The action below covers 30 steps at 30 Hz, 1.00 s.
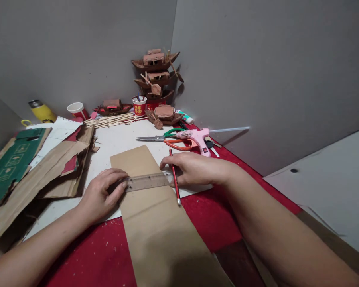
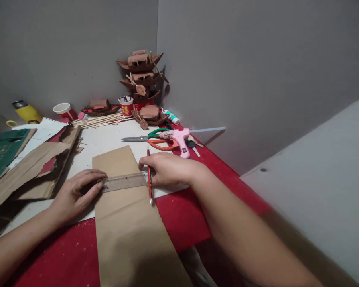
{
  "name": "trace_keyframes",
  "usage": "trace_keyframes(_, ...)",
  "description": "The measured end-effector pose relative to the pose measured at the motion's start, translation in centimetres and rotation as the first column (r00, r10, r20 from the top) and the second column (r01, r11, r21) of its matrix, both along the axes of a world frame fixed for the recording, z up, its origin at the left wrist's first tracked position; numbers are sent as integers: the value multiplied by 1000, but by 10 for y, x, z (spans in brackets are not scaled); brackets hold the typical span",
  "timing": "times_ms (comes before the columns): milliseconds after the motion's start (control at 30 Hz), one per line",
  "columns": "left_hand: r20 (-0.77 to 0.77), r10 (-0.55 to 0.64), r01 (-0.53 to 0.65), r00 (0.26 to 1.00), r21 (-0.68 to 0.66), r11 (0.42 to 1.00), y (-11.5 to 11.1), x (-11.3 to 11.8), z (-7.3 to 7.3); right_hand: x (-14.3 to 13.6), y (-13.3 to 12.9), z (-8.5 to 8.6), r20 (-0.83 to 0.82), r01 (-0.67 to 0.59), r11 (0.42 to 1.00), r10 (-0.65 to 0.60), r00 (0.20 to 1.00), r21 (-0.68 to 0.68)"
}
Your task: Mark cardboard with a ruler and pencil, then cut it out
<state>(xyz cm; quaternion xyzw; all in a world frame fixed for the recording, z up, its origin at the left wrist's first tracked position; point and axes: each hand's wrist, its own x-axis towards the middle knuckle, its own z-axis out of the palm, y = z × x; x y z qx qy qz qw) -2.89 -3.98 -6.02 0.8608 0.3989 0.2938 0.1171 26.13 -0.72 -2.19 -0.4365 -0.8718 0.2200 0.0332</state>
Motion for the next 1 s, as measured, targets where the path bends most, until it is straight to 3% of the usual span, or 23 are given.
trace_keyframes(200, 36, 47, -47, 998, -17, 999, 0, -2, -4, 0, 3, 1, -57, -27, 999, 26, 998, -29)
trace_keyframes(333, 98, 130, -119, 987, -112, 986, 2, -3, -3, 1, 10, -4, -126, -9, 1000, 12, 992, 28)
trace_keyframes(467, 142, 204, -176, 969, -185, 967, 4, -4, -3, -1, 20, -14, -242, 128, 983, -93, 966, 133)
trace_keyframes(567, 208, 289, -237, 934, -244, 940, 7, -4, -4, 1, 27, -19, -378, 289, 926, -185, 907, 241)
trace_keyframes(667, 265, 358, -283, 896, -283, 917, 11, -5, -5, 5, 31, -19, -493, 425, 866, -257, 831, 264)
trace_keyframes(833, 252, 386, -315, 887, -279, 907, 15, -8, -4, 3, 30, -18, -458, 440, 873, -310, 833, 210)
trace_keyframes(933, 322, 451, -328, 833, -370, 869, 16, -8, 0, -1, 27, -19, -410, 396, 893, -286, 866, 214)
trace_keyframes(1000, 433, 523, -286, 734, -502, 816, 16, -7, 2, -3, 25, -20, -394, 376, 897, -266, 880, 233)
